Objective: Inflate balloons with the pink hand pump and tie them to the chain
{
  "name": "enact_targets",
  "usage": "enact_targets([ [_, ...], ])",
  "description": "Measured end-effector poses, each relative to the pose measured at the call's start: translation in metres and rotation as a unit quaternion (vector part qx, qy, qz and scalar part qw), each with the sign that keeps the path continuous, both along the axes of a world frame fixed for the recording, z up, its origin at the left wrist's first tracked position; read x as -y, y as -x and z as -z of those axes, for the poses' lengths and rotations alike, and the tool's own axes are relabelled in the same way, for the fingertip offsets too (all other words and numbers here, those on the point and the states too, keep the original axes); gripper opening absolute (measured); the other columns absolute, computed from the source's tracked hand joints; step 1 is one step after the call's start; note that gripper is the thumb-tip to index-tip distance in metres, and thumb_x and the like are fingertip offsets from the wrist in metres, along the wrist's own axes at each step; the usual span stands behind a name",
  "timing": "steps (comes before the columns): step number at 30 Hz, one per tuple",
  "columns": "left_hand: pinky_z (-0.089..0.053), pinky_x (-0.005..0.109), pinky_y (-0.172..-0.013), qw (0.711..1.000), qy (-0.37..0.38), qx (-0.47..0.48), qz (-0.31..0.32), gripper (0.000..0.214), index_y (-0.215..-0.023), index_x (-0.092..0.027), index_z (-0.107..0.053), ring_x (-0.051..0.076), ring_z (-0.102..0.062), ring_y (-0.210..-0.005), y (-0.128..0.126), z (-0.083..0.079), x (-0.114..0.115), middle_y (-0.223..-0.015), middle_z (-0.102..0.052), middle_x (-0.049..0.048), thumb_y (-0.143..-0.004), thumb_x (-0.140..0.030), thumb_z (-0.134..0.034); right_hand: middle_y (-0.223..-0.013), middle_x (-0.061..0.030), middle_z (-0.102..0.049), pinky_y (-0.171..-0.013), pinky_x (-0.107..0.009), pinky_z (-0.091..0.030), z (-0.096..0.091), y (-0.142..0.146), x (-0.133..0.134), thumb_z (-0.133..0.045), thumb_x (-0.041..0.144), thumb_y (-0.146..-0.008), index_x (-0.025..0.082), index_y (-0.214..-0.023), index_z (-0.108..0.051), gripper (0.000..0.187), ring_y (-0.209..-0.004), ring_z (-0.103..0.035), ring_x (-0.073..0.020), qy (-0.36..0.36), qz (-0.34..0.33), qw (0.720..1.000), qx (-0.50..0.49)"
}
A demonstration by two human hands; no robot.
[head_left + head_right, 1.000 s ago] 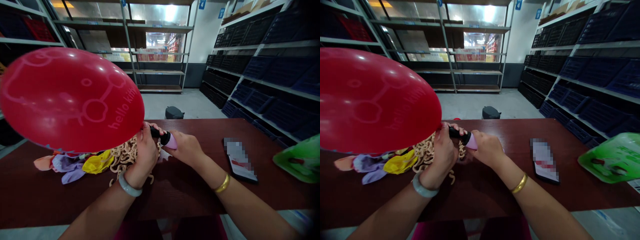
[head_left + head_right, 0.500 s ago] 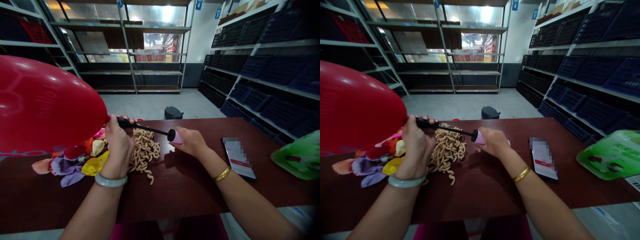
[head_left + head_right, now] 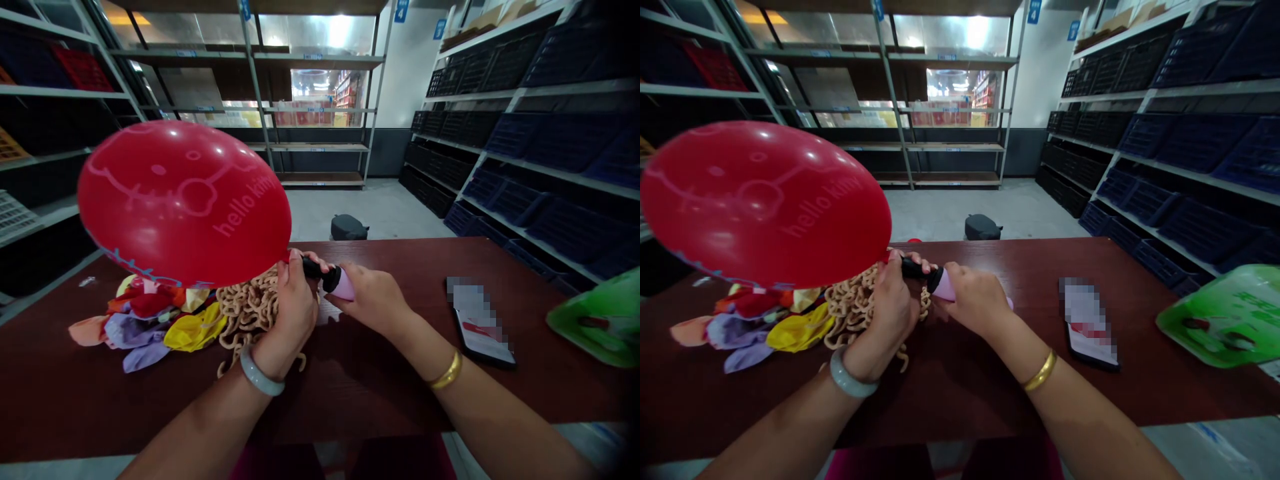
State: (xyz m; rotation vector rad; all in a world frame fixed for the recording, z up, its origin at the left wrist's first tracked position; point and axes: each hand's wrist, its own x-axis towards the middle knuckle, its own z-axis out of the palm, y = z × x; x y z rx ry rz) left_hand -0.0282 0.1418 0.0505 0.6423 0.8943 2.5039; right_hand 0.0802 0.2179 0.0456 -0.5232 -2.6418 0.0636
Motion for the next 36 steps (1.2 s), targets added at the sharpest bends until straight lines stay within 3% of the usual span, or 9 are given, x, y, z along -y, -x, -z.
enact_targets([
  [5, -0.052, 0.032, -0.067, 0.999, -0.003, -0.049, -0.008, 0.019, -0.077, -0.019, -0.048, 0.012, -0.054, -0.059, 0.004, -0.016, 0.009, -0.070, -0.051, -0.0004, -0.091, -0.032, -0.051, -0.098, -0.0063, -0.069, -0.061, -0.029, -0.038, 0.001, 0.001, 0.000, -0.052, 0.062, -0.085, 0.021, -0.114, -0.051, 0.050, -0.083, -0.066, -0.0232, 0.016, -0.018, 0.999, -0.032],
  [12, -0.050, 0.031, -0.065, 0.994, -0.015, -0.051, -0.100, 0.012, -0.081, -0.020, -0.048, 0.012, -0.054, -0.058, 0.056, -0.035, 0.032, -0.068, -0.051, -0.0016, -0.087, -0.028, -0.054, -0.107, -0.0076, -0.068, -0.068, -0.030, -0.041, 0.007, -0.002, -0.026, -0.057, 0.060, -0.083, 0.021, -0.120, -0.051, 0.054, -0.092, -0.064, -0.0246, 0.009, -0.034, 0.999, -0.015],
  [17, -0.049, 0.031, -0.064, 0.991, -0.023, -0.024, -0.129, 0.009, -0.081, -0.021, -0.048, 0.013, -0.054, -0.056, 0.077, -0.034, 0.033, -0.066, -0.053, -0.0021, -0.087, -0.026, -0.051, -0.107, -0.0078, -0.068, -0.069, -0.032, -0.041, 0.005, -0.006, -0.038, -0.056, 0.059, -0.084, 0.021, -0.118, -0.052, 0.051, -0.091, -0.064, -0.0249, -0.011, -0.026, 1.000, 0.007],
  [21, -0.049, 0.029, -0.064, 0.992, -0.035, -0.007, -0.124, 0.012, -0.082, -0.021, -0.047, 0.012, -0.054, -0.054, 0.066, -0.022, 0.021, -0.065, -0.053, -0.0030, -0.086, -0.028, -0.055, -0.105, -0.0090, -0.068, -0.067, -0.032, -0.041, 0.004, -0.006, -0.033, -0.056, 0.057, -0.085, 0.020, -0.115, -0.052, 0.048, -0.087, -0.065, -0.0250, -0.022, -0.005, 0.999, 0.029],
  [26, -0.050, 0.029, -0.066, 0.997, -0.017, -0.010, -0.071, 0.016, -0.083, -0.020, -0.047, 0.011, -0.054, -0.057, 0.029, -0.009, 0.008, -0.068, -0.053, -0.0017, -0.088, -0.033, -0.056, -0.104, -0.0100, -0.068, -0.069, -0.032, -0.041, 0.003, -0.004, -0.015, -0.053, 0.055, -0.087, 0.019, -0.119, -0.049, 0.049, -0.090, -0.065, -0.0251, -0.009, -0.012, 1.000, 0.021],
  [31, -0.051, 0.031, -0.068, 1.000, 0.008, -0.008, -0.009, 0.016, -0.080, -0.020, -0.048, 0.012, -0.054, -0.059, -0.003, -0.007, 0.003, -0.069, -0.052, -0.0010, -0.091, -0.032, -0.051, -0.096, -0.0078, -0.069, -0.063, -0.030, -0.039, 0.000, -0.003, -0.002, -0.054, 0.056, -0.086, 0.020, -0.114, -0.050, 0.046, -0.081, -0.066, -0.0239, 0.021, -0.009, 1.000, 0.003],
  [36, -0.051, 0.030, -0.067, 1.000, 0.003, -0.023, -0.012, 0.015, -0.080, -0.020, -0.050, 0.012, -0.055, -0.060, -0.007, -0.009, 0.004, -0.070, -0.053, -0.0012, -0.090, -0.030, -0.053, -0.100, -0.0075, -0.069, -0.064, -0.030, -0.039, -0.001, -0.002, 0.000, -0.057, 0.055, -0.084, 0.021, -0.116, -0.050, 0.048, -0.084, -0.066, -0.0238, 0.038, -0.022, 0.999, -0.015],
])
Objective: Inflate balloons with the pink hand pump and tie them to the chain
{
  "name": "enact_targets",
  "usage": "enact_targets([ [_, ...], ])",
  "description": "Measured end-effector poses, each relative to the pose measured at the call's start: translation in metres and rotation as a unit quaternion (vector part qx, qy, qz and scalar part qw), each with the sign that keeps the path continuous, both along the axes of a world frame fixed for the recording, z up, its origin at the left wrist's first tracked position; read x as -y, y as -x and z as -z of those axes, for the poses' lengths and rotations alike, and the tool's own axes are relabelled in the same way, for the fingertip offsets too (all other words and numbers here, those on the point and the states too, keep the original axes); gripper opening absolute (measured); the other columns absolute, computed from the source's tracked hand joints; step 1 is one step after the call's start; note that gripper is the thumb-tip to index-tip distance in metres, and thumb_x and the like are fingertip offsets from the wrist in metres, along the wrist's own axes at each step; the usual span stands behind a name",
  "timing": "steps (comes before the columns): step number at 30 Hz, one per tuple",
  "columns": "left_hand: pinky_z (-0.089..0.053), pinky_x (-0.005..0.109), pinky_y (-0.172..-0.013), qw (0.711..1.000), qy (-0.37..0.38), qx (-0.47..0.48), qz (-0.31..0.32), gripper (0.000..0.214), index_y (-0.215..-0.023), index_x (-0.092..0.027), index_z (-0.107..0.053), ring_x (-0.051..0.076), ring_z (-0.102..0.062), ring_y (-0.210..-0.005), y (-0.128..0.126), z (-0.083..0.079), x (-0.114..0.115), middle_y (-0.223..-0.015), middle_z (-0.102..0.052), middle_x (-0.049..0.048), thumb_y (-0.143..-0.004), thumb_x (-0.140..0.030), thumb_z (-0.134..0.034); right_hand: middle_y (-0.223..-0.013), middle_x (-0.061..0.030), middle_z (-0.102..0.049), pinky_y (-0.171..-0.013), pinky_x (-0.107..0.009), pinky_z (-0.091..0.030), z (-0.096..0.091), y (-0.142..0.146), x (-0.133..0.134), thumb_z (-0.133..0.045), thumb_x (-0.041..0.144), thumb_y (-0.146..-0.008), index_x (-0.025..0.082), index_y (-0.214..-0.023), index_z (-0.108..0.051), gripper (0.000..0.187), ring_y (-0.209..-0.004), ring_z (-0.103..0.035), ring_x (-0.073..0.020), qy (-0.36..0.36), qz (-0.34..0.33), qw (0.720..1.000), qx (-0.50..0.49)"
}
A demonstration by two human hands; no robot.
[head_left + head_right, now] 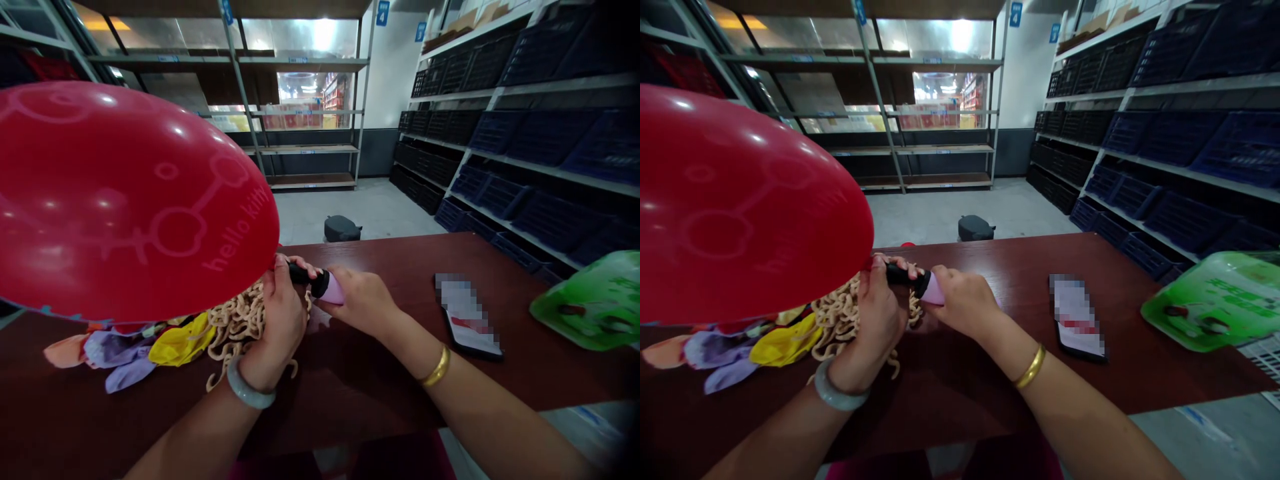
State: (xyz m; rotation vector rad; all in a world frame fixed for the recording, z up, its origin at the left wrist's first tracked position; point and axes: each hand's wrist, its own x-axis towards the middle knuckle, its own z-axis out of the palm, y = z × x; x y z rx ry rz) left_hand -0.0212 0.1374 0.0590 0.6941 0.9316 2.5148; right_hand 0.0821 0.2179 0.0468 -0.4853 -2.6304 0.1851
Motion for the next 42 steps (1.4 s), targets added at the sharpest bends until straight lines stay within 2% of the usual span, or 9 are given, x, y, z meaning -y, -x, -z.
enact_targets([
  [7, -0.051, 0.029, -0.066, 0.999, 0.029, -0.024, 0.011, 0.019, -0.079, -0.019, -0.053, 0.013, -0.057, -0.063, 0.011, -0.005, 0.009, -0.071, -0.055, 0.0006, -0.090, -0.034, -0.052, -0.099, -0.0038, -0.069, -0.065, -0.029, -0.041, 0.003, 0.004, -0.005, -0.058, 0.056, -0.083, 0.023, -0.113, -0.053, 0.045, -0.086, -0.066, -0.0227, 0.020, -0.023, 1.000, -0.005],
  [16, -0.049, 0.030, -0.062, 0.993, -0.027, 0.006, -0.115, 0.021, -0.083, -0.020, -0.046, 0.012, -0.054, -0.056, 0.080, -0.031, 0.034, -0.067, -0.053, -0.0023, -0.082, -0.034, -0.063, -0.106, -0.0042, -0.069, -0.072, -0.032, -0.043, 0.008, 0.002, -0.023, -0.061, 0.052, -0.082, 0.025, -0.118, -0.053, 0.045, -0.092, -0.066, -0.0245, 0.003, -0.017, 1.000, 0.014],
  [20, -0.048, 0.030, -0.060, 0.991, -0.029, 0.019, -0.127, 0.020, -0.084, -0.021, -0.045, 0.013, -0.053, -0.053, 0.093, -0.033, 0.038, -0.065, -0.054, -0.0027, -0.083, -0.034, -0.061, -0.104, -0.0049, -0.069, -0.071, -0.032, -0.043, 0.009, 0.001, -0.025, -0.060, 0.053, -0.083, 0.024, -0.116, -0.054, 0.044, -0.090, -0.066, -0.0248, -0.009, -0.016, 1.000, 0.019],
  [26, -0.048, 0.029, -0.061, 0.994, -0.031, 0.036, -0.094, 0.023, -0.082, -0.021, -0.044, 0.012, -0.053, -0.054, 0.076, -0.017, 0.022, -0.065, -0.053, -0.0034, -0.083, -0.037, -0.061, -0.101, -0.0080, -0.069, -0.069, -0.032, -0.043, 0.010, 0.001, -0.019, -0.057, 0.052, -0.085, 0.021, -0.117, -0.052, 0.045, -0.087, -0.067, -0.0256, -0.039, 0.008, 0.999, 0.030],
  [33, -0.053, 0.036, -0.068, 0.999, -0.006, 0.042, 0.006, 0.018, -0.085, -0.023, -0.049, 0.015, -0.054, -0.062, 0.022, 0.000, 0.004, -0.074, -0.052, 0.0003, -0.086, -0.038, -0.058, -0.102, -0.0083, -0.069, -0.067, -0.032, -0.043, 0.005, 0.002, -0.008, -0.058, 0.051, -0.085, 0.021, -0.117, -0.051, 0.044, -0.087, -0.066, -0.0253, -0.027, 0.011, 1.000, 0.008],
  [37, -0.053, 0.037, -0.069, 0.999, -0.002, 0.037, 0.037, 0.017, -0.082, -0.024, -0.050, 0.016, -0.054, -0.064, 0.004, 0.001, 0.001, -0.074, -0.051, 0.0019, -0.087, -0.039, -0.056, -0.099, -0.0081, -0.069, -0.064, -0.031, -0.041, 0.001, 0.002, -0.003, -0.057, 0.053, -0.085, 0.021, -0.114, -0.051, 0.043, -0.083, -0.066, -0.0249, -0.010, 0.007, 1.000, -0.011],
  [42, -0.052, 0.034, -0.062, 0.999, 0.003, 0.036, 0.020, 0.019, -0.081, -0.023, -0.051, 0.015, -0.051, -0.060, 0.004, -0.003, 0.002, -0.073, -0.049, 0.0017, -0.086, -0.041, -0.057, -0.102, -0.0079, -0.069, -0.063, -0.031, -0.041, -0.001, 0.004, 0.002, -0.056, 0.054, -0.085, 0.020, -0.114, -0.051, 0.044, -0.086, -0.066, -0.0253, 0.001, -0.007, 1.000, -0.013],
])
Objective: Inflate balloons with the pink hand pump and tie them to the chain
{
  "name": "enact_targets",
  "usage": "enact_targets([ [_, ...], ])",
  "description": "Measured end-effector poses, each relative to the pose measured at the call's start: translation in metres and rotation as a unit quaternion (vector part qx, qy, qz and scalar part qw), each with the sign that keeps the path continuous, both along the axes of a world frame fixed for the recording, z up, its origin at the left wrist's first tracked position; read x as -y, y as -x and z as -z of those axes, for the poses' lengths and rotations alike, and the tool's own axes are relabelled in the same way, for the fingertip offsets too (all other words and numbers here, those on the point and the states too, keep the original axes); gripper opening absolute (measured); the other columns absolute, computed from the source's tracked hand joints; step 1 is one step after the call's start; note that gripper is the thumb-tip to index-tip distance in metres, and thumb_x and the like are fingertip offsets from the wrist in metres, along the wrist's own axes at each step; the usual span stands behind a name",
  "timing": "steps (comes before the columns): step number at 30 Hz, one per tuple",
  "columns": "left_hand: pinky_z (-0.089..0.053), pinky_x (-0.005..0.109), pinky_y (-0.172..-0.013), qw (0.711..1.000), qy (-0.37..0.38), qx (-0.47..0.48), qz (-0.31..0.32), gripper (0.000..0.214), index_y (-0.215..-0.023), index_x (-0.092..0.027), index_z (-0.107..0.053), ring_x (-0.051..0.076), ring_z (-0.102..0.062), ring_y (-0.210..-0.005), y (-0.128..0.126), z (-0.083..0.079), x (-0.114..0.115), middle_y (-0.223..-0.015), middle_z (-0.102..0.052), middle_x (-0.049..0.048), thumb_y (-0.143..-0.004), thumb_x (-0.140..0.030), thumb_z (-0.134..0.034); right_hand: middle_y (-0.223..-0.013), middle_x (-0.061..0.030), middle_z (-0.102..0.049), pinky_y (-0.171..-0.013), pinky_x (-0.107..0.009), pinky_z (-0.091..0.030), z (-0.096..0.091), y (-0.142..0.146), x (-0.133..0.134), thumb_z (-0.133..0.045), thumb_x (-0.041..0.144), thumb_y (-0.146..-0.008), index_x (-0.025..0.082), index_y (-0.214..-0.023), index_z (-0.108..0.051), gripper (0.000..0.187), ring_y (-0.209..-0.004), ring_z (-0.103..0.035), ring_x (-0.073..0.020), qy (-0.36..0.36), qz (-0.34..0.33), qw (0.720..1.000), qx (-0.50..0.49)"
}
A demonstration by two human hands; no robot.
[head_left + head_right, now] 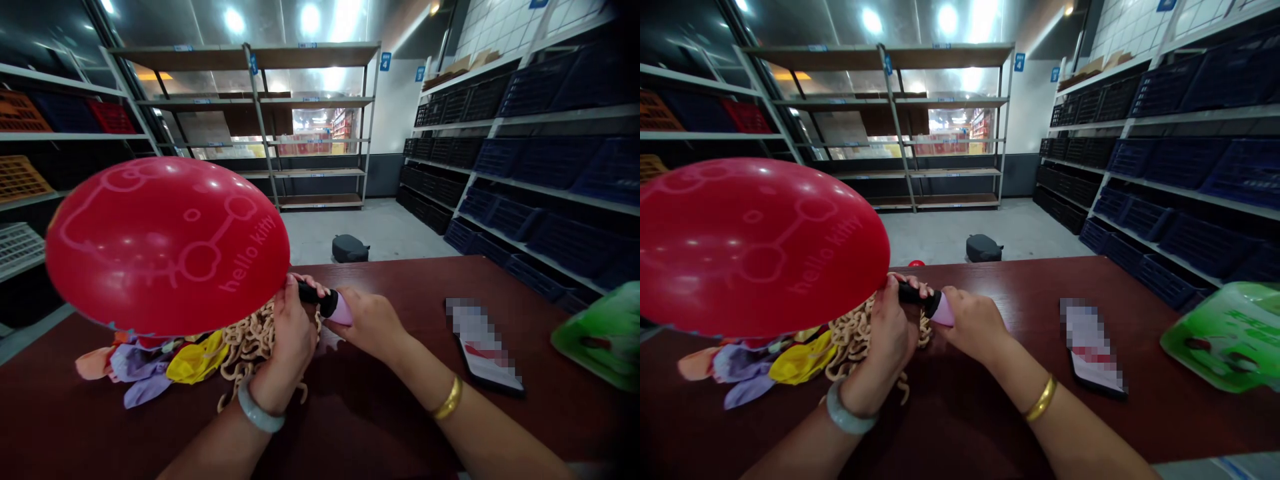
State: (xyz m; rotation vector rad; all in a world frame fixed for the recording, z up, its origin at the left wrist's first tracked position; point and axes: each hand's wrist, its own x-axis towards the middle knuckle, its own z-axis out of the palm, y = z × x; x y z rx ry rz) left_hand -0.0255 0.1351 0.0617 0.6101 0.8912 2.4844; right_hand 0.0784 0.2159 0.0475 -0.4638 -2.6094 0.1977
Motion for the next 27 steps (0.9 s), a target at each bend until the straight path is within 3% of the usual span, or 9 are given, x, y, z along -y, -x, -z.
enact_targets([
  [5, -0.049, 0.030, -0.060, 1.000, -0.014, -0.003, -0.020, 0.013, -0.094, -0.025, -0.054, 0.013, -0.053, -0.059, 0.025, -0.006, 0.008, -0.071, -0.052, -0.0004, -0.086, -0.034, -0.059, -0.101, -0.0047, -0.069, -0.064, -0.030, -0.040, 0.001, 0.001, -0.003, -0.056, 0.055, -0.085, 0.023, -0.113, -0.052, 0.042, -0.086, -0.066, -0.0238, 0.011, -0.007, 1.000, 0.012],
  [10, -0.048, 0.028, -0.061, 0.994, -0.048, 0.031, -0.092, 0.019, -0.082, -0.020, -0.048, 0.012, -0.053, -0.059, 0.072, -0.021, 0.025, -0.068, -0.053, -0.0020, -0.079, -0.026, -0.066, -0.105, -0.0039, -0.069, -0.067, -0.030, -0.041, 0.003, -0.003, -0.018, -0.062, 0.052, -0.082, 0.025, -0.114, -0.053, 0.043, -0.090, -0.066, -0.0242, -0.004, 0.000, 0.999, 0.046],
  [14, -0.048, 0.029, -0.062, 0.991, -0.045, 0.044, -0.117, 0.014, -0.079, -0.020, -0.047, 0.012, -0.053, -0.056, 0.089, -0.031, 0.034, -0.065, -0.053, -0.0020, -0.084, -0.024, -0.059, -0.105, -0.0051, -0.069, -0.069, -0.031, -0.042, 0.004, -0.006, -0.026, -0.060, 0.054, -0.082, 0.024, -0.116, -0.053, 0.045, -0.091, -0.066, -0.0243, -0.015, 0.001, 0.999, 0.052],
  [21, -0.047, 0.028, -0.063, 0.993, -0.068, 0.025, -0.092, 0.019, -0.081, -0.020, -0.048, 0.011, -0.052, -0.058, 0.077, -0.023, 0.025, -0.068, -0.051, -0.0022, -0.083, -0.030, -0.063, -0.103, -0.0088, -0.069, -0.070, -0.033, -0.043, 0.006, -0.007, -0.026, -0.058, 0.055, -0.083, 0.021, -0.121, -0.051, 0.052, -0.088, -0.066, -0.0266, -0.029, 0.012, 0.999, 0.039],
  [27, -0.050, 0.029, -0.068, 0.998, -0.054, 0.017, -0.026, 0.016, -0.082, -0.020, -0.049, 0.011, -0.054, -0.061, 0.034, -0.004, 0.007, -0.074, -0.053, -0.0011, -0.085, -0.030, -0.062, -0.101, -0.0072, -0.069, -0.067, -0.032, -0.042, 0.006, -0.003, -0.015, -0.059, 0.053, -0.083, 0.021, -0.119, -0.050, 0.048, -0.085, -0.066, -0.0255, -0.028, 0.022, 0.999, 0.031],
])
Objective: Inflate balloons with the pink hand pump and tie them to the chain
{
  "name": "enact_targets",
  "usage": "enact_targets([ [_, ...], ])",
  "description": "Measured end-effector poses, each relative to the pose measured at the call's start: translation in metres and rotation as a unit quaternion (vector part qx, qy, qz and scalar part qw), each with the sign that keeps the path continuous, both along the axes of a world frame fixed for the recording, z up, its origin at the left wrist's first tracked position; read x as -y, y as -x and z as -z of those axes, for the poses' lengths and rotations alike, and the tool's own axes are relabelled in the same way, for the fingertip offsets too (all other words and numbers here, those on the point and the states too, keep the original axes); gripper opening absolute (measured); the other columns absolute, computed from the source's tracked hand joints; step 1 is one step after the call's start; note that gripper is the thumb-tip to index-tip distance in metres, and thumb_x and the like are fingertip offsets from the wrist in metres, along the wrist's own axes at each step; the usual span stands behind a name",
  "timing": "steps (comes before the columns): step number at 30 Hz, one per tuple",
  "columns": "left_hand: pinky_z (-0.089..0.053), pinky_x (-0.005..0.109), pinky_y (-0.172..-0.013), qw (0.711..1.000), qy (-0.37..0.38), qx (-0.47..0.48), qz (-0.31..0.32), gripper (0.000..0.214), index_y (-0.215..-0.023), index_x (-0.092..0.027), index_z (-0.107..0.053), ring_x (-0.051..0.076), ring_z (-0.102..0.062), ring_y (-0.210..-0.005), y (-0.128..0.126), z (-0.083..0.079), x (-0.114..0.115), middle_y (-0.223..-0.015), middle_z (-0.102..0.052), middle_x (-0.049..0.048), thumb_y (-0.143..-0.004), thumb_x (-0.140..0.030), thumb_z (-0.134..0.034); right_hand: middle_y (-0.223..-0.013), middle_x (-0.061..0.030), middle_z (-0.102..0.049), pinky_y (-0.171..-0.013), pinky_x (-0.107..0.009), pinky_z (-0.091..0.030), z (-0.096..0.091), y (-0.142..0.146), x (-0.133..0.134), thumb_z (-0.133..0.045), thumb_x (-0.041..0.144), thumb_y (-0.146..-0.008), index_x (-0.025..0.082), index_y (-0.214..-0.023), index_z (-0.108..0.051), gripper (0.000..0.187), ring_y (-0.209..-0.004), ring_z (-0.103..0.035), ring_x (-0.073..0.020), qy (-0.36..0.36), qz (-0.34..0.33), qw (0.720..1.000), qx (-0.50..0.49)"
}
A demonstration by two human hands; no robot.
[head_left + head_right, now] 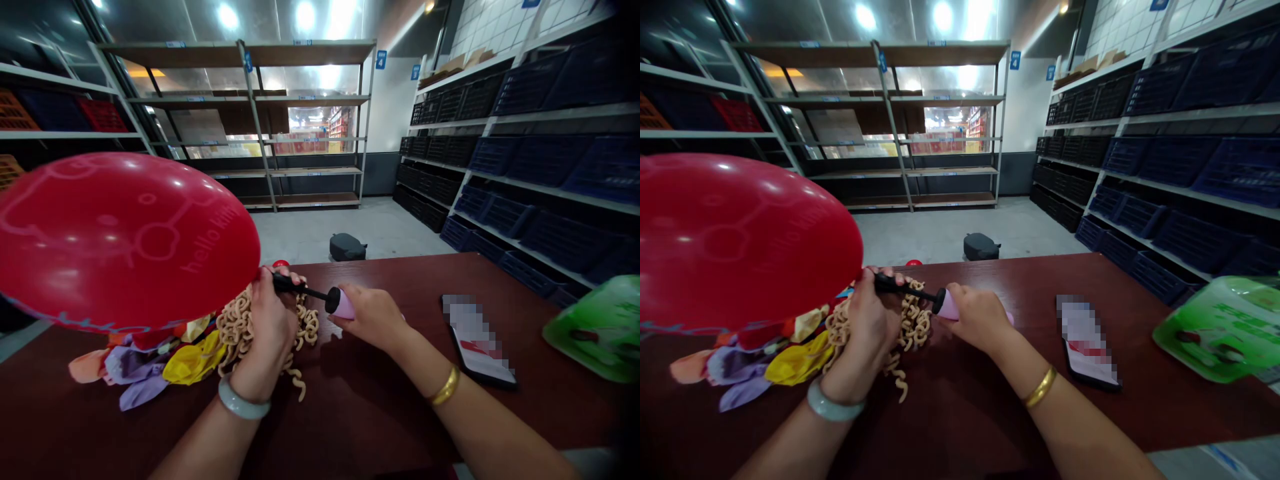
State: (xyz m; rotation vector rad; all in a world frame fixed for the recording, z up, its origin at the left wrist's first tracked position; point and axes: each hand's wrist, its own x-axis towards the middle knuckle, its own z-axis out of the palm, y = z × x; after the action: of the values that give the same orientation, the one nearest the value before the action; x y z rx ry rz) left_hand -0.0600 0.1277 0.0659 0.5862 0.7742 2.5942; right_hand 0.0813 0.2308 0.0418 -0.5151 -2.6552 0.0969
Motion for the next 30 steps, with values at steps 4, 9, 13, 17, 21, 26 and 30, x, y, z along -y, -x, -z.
enact_targets([
  [4, -0.051, 0.033, -0.072, 0.999, 0.019, 0.022, 0.037, 0.015, -0.085, -0.021, -0.050, 0.012, -0.054, -0.064, -0.029, 0.012, -0.009, -0.076, -0.052, -0.0009, -0.086, -0.032, -0.060, -0.098, -0.0075, -0.070, -0.064, -0.030, -0.040, -0.002, 0.002, 0.009, -0.057, 0.055, -0.085, 0.021, -0.114, -0.052, 0.045, -0.083, -0.067, -0.0246, 0.021, -0.001, 1.000, -0.006],
  [9, -0.051, 0.034, -0.075, 0.999, 0.021, 0.025, 0.031, 0.014, -0.084, -0.021, -0.052, 0.014, -0.055, -0.068, -0.035, 0.018, -0.012, -0.076, -0.052, -0.0002, -0.084, -0.031, -0.061, -0.108, -0.0093, -0.068, -0.068, -0.031, -0.043, -0.003, 0.004, 0.014, -0.056, 0.055, -0.085, 0.021, -0.123, -0.049, 0.052, -0.089, -0.066, -0.0257, 0.042, -0.016, 0.999, -0.009],
  [13, -0.051, 0.031, -0.072, 0.999, 0.037, 0.030, 0.003, 0.014, -0.083, -0.020, -0.054, 0.013, -0.056, -0.069, -0.026, 0.014, -0.010, -0.077, -0.054, 0.0002, -0.083, -0.031, -0.062, -0.119, -0.0086, -0.065, -0.075, -0.034, -0.046, -0.003, 0.004, 0.013, -0.057, 0.054, -0.085, 0.026, -0.139, -0.036, 0.064, -0.097, -0.065, -0.0258, 0.045, -0.024, 0.999, -0.012],
  [17, -0.052, 0.032, -0.073, 0.998, 0.047, 0.003, -0.037, 0.015, -0.083, -0.019, -0.054, 0.014, -0.057, -0.070, -0.015, 0.012, -0.007, -0.079, -0.056, 0.0008, -0.086, -0.033, -0.059, -0.119, -0.0089, -0.065, -0.078, -0.035, -0.048, 0.000, 0.003, 0.010, -0.056, 0.053, -0.086, 0.029, -0.142, -0.033, 0.065, -0.099, -0.065, -0.0257, 0.036, -0.013, 0.999, 0.000],
  [21, -0.051, 0.030, -0.074, 0.997, 0.044, -0.008, -0.055, 0.018, -0.082, -0.018, -0.055, 0.013, -0.058, -0.073, 0.001, 0.013, -0.005, -0.082, -0.058, 0.0023, -0.085, -0.034, -0.061, -0.122, -0.0092, -0.063, -0.079, -0.036, -0.049, 0.003, 0.001, 0.006, -0.053, 0.052, -0.087, 0.026, -0.141, -0.035, 0.062, -0.102, -0.064, -0.0260, 0.025, -0.016, 1.000, 0.001],
  [26, -0.048, 0.026, -0.075, 0.989, 0.047, 0.000, -0.142, 0.016, -0.076, -0.017, -0.056, 0.013, -0.060, -0.079, 0.030, 0.007, 0.004, -0.081, -0.060, 0.0021, -0.078, -0.029, -0.066, -0.122, -0.0087, -0.063, -0.079, -0.037, -0.049, 0.003, -0.001, -0.007, -0.053, 0.054, -0.087, 0.026, -0.138, -0.038, 0.060, -0.101, -0.064, -0.0266, 0.016, 0.014, 1.000, 0.004],
  [30, -0.046, 0.023, -0.066, 0.986, 0.060, -0.014, -0.158, 0.014, -0.075, -0.017, -0.057, 0.011, -0.059, -0.071, 0.046, 0.000, 0.011, -0.078, -0.060, -0.0002, -0.071, -0.024, -0.069, -0.118, -0.0126, -0.064, -0.076, -0.038, -0.048, 0.004, -0.004, -0.025, -0.052, 0.055, -0.086, 0.020, -0.131, -0.046, 0.058, -0.098, -0.064, -0.0287, -0.001, 0.105, 0.994, 0.015],
])
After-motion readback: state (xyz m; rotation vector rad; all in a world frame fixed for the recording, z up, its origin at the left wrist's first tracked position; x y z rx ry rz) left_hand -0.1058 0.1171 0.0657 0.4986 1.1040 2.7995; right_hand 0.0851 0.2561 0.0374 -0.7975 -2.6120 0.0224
